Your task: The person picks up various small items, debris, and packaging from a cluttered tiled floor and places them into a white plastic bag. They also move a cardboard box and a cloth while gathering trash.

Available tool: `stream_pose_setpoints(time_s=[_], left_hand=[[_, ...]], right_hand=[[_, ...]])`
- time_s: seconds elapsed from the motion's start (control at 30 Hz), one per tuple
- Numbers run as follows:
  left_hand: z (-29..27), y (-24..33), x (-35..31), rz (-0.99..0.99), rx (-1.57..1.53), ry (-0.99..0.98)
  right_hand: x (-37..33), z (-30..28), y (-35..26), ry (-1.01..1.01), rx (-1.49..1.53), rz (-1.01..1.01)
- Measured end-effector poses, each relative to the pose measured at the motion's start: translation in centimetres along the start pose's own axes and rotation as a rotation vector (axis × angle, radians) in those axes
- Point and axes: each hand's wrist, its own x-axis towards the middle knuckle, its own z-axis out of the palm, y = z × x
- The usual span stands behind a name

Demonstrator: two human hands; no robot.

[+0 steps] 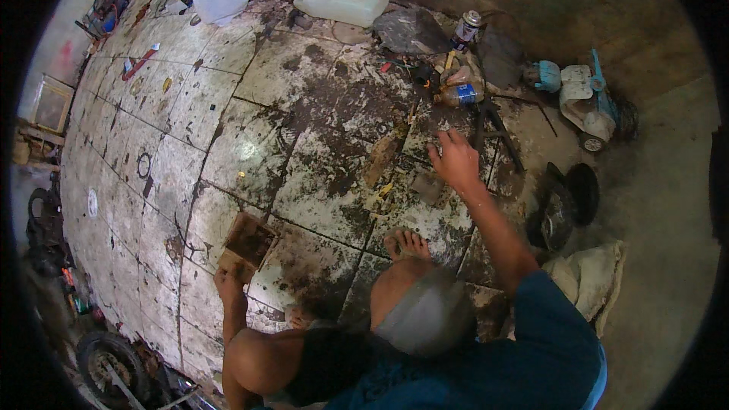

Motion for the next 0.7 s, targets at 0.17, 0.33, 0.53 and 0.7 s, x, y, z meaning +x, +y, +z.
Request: stream_pose_setpoints(time_s=[0.17, 0.33, 0.53, 0.7], left_hand=[[-1.0, 0.4, 0.1, 0.004, 0.020, 0.038], [1.6, 2.7, 1.2, 0.033, 0.036, -0.057], [3.1, 6.6, 3.7, 0.027, 0.061, -0.076], [4.9, 10.5, 6.3, 0.087, 0.035, -0.069]], right_hand=[[-2.1, -0.2, 3.2, -0.175, -0.339, 0.028], [-5.0, -2.5, 8.0, -0.268, -0.219, 0.139], [-7.3, -6.9, 15.9, -0.382, -0.221, 0.199], [-7.9, -9.1, 18.5, -0.778, -0.361, 0.339]])
